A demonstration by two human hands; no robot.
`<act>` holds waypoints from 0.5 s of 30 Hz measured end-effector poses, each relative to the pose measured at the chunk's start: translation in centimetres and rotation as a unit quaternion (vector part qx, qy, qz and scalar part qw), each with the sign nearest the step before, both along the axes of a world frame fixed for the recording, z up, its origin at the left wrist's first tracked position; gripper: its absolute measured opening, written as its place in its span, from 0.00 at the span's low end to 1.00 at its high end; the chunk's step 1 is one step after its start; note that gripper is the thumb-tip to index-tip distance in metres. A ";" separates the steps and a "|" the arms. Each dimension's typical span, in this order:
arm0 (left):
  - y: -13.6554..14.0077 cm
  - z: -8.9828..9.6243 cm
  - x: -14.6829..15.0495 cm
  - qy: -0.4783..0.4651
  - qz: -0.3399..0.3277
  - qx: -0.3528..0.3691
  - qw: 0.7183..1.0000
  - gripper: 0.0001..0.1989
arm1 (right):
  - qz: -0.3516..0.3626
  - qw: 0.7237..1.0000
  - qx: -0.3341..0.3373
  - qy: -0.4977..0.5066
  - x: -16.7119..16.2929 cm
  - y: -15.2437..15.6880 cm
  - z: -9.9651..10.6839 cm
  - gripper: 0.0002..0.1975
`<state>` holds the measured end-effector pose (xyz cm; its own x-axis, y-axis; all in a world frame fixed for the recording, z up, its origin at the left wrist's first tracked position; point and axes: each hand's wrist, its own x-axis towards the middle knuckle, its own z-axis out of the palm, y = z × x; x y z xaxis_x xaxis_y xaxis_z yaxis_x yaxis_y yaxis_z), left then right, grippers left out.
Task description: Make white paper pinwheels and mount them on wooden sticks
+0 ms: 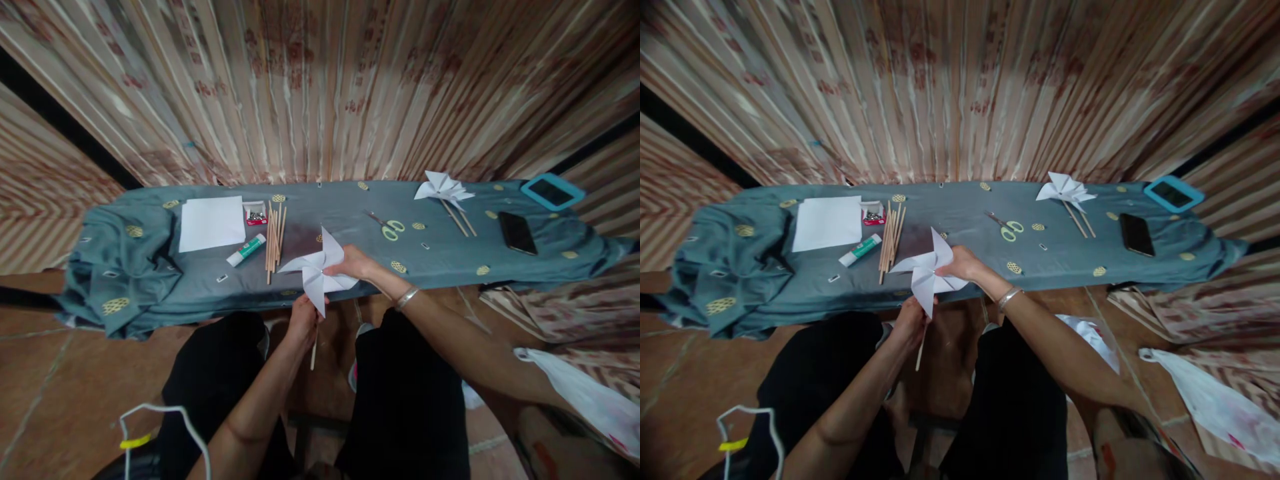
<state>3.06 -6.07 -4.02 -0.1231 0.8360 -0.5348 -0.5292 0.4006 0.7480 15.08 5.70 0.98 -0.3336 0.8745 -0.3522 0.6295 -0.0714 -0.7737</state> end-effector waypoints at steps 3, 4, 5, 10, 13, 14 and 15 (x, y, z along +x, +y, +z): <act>0.6 -0.1 0.5 -0.055 0.006 -0.021 0.998 0.06 | 0.042 0.998 -0.005 -0.045 -0.3 1.4 0.1 0.08; 0.7 -0.2 0.6 -0.073 0.007 -0.028 0.997 0.06 | 0.055 0.997 -0.008 -0.061 -0.4 1.7 0.1 0.08; 0.7 -0.2 0.8 -0.089 0.008 -0.035 0.995 0.06 | 0.068 0.995 -0.009 -0.077 -0.4 2.0 0.1 0.09; 0.6 -0.3 1.1 -0.150 0.022 -0.066 0.986 0.06 | 0.128 0.982 -0.008 -0.138 -0.7 2.6 0.7 0.10; 0.6 -0.2 1.2 -0.170 0.035 -0.078 0.982 0.06 | 0.153 0.974 0.003 -0.165 -1.1 2.7 1.1 0.10; 0.6 -0.1 1.2 -0.175 0.039 -0.080 0.981 0.05 | 0.159 0.972 0.009 -0.173 -1.2 2.8 1.1 0.09; 0.6 0.0 1.2 -0.180 0.042 -0.083 0.979 0.04 | 0.164 0.970 0.020 -0.181 -1.2 2.8 1.2 0.09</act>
